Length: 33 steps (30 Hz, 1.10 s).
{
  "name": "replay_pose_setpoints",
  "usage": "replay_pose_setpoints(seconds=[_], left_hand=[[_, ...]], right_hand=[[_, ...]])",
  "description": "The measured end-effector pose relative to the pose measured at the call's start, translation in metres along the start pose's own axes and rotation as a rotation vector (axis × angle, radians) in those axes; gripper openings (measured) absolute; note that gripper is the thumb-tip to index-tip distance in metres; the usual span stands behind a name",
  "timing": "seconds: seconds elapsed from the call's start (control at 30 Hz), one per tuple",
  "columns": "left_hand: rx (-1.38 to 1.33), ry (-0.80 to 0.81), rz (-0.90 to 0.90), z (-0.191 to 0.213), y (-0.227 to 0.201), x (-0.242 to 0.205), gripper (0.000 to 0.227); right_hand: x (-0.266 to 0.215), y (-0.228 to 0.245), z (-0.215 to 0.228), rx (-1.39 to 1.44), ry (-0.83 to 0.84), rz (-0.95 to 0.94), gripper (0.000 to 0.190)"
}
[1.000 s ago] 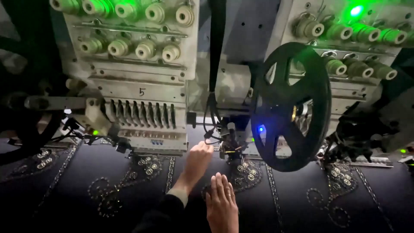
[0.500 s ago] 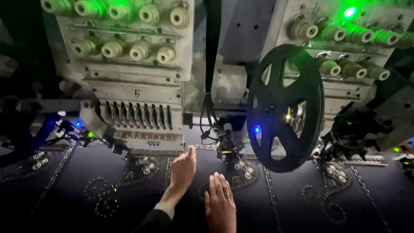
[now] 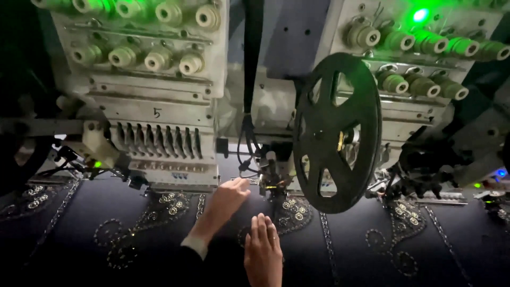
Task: Operating a multi-head industrial embroidery machine, including using the touch-screen control panel and checking the embroidery heads.
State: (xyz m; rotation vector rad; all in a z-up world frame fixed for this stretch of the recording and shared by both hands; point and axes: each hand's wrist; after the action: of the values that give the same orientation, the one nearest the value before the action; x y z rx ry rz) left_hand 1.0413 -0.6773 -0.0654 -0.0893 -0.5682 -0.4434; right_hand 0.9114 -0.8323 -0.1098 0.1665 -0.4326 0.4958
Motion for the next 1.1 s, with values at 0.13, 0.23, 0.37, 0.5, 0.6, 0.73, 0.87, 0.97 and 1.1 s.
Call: replay_pose_setpoints(seconds=[0.13, 0.23, 0.37, 0.5, 0.6, 0.73, 0.87, 0.97, 1.1], left_hand=[[0.036, 0.111, -0.128, -0.017, -0.006, 0.008, 0.024], [0.214, 0.062, -0.227, -0.035, 0.0, 0.018, 0.023], [-0.043, 0.229, -0.145, -0.054, 0.003, 0.013, 0.042], [-0.192, 0.052, 0.203, -0.046, 0.0, -0.012, 0.014], [0.336, -0.065, 0.215, -0.027, -0.001, -0.033, 0.01], [0.445, -0.188, 0.418, -0.04, -0.02, -0.045, 0.009], [0.548, -0.105, 0.467, -0.032, -0.027, -0.022, 0.006], [0.188, 0.062, 0.461, -0.032, -0.041, -0.023, 0.012], [-0.028, 0.207, 0.309, 0.02, -0.1, -0.076, 0.012]], right_hand=[[-0.011, -0.003, 0.0, 0.039, -0.081, 0.011, 0.046], [-0.007, -0.006, -0.003, -0.035, -0.161, 0.077, 0.045], [-0.011, -0.007, -0.006, 0.043, -0.001, -0.013, 0.05], [-0.013, -0.007, 0.004, 0.01, 0.061, -0.011, 0.053], [-0.008, -0.006, 0.006, -0.015, 0.058, 0.01, 0.052], [-0.016, -0.003, 0.012, 0.007, 0.053, 0.001, 0.051], [-0.013, -0.006, 0.019, 0.016, -0.042, 0.018, 0.047], [-0.023, -0.022, 0.021, 0.064, -0.092, 0.041, 0.045], [-0.042, -0.039, 0.05, 0.374, -0.031, -0.061, 0.048]])
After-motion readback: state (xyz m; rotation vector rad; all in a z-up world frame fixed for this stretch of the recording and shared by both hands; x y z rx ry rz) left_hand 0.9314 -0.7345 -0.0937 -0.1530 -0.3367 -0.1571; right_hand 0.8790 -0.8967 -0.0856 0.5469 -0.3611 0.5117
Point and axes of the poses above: each hand's wrist, its own x-axis towards the middle knuckle, its own z-axis out of the back of the hand, y = z × x, and after that the axes turned 14 degrees about z, right-handed
